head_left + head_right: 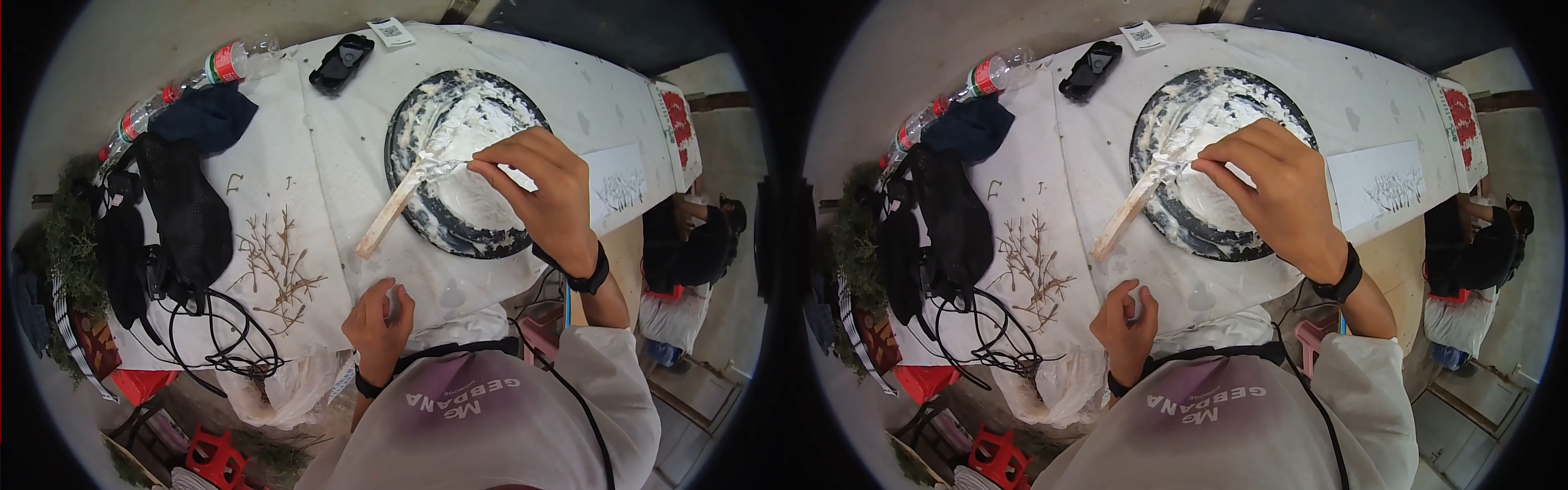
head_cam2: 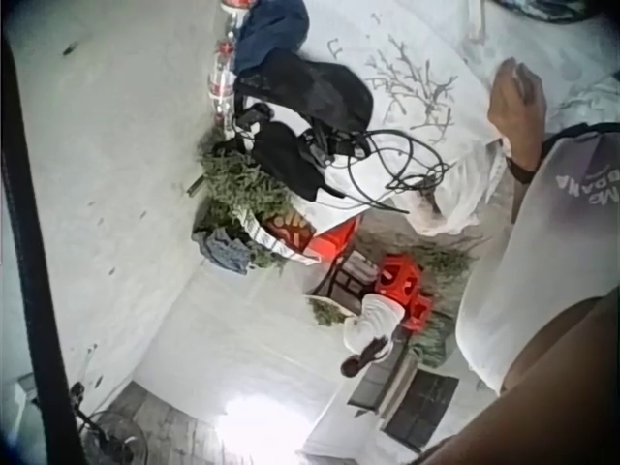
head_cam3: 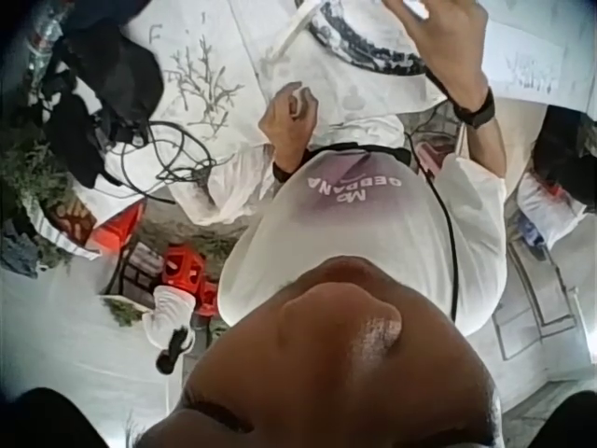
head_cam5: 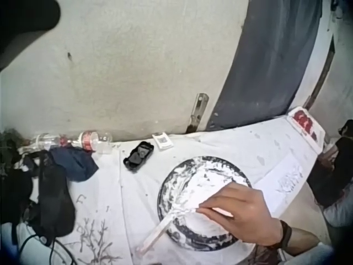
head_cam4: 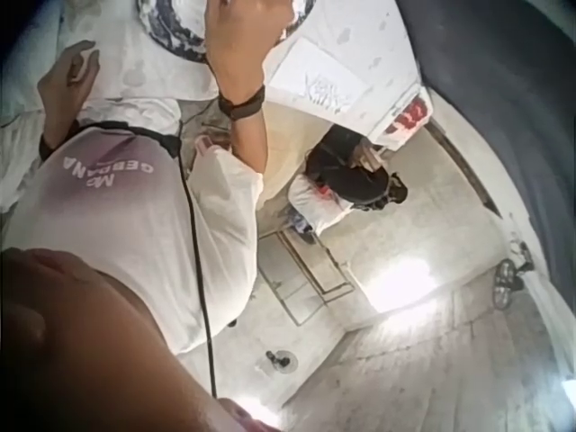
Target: The person dips several twigs into a bowl of white paste and places them onto a sheet of paper. They then pick up and examine a black electronic device and its components.
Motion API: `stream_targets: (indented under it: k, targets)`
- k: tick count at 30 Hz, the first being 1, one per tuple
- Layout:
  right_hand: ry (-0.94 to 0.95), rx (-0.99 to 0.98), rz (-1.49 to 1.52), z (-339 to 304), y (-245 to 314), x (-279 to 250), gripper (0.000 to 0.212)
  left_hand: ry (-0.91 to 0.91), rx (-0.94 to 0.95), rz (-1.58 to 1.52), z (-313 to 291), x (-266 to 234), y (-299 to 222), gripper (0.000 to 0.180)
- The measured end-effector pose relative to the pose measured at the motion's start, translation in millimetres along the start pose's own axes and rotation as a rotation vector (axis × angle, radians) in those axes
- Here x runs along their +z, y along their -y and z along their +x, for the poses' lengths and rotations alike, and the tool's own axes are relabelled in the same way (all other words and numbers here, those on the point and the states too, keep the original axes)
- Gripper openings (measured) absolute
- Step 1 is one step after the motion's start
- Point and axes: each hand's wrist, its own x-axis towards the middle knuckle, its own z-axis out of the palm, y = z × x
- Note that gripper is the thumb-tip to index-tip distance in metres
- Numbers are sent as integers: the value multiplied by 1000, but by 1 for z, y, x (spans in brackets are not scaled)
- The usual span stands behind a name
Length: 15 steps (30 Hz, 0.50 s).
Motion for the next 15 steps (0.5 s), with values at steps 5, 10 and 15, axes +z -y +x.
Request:
stream_targets:
  k: [5, 10, 15]
  targets:
    - [24, -80, -23, 8, -3, 5, 15, -28, 8, -43, 1, 2, 0, 27]
    - [66, -84, 54, 16, -5, 3, 14, -29, 11, -49, 0, 2, 1, 27]
    - [41, 46, 76, 19, -5, -4, 12, -37, 17, -38, 0, 2, 2, 27]
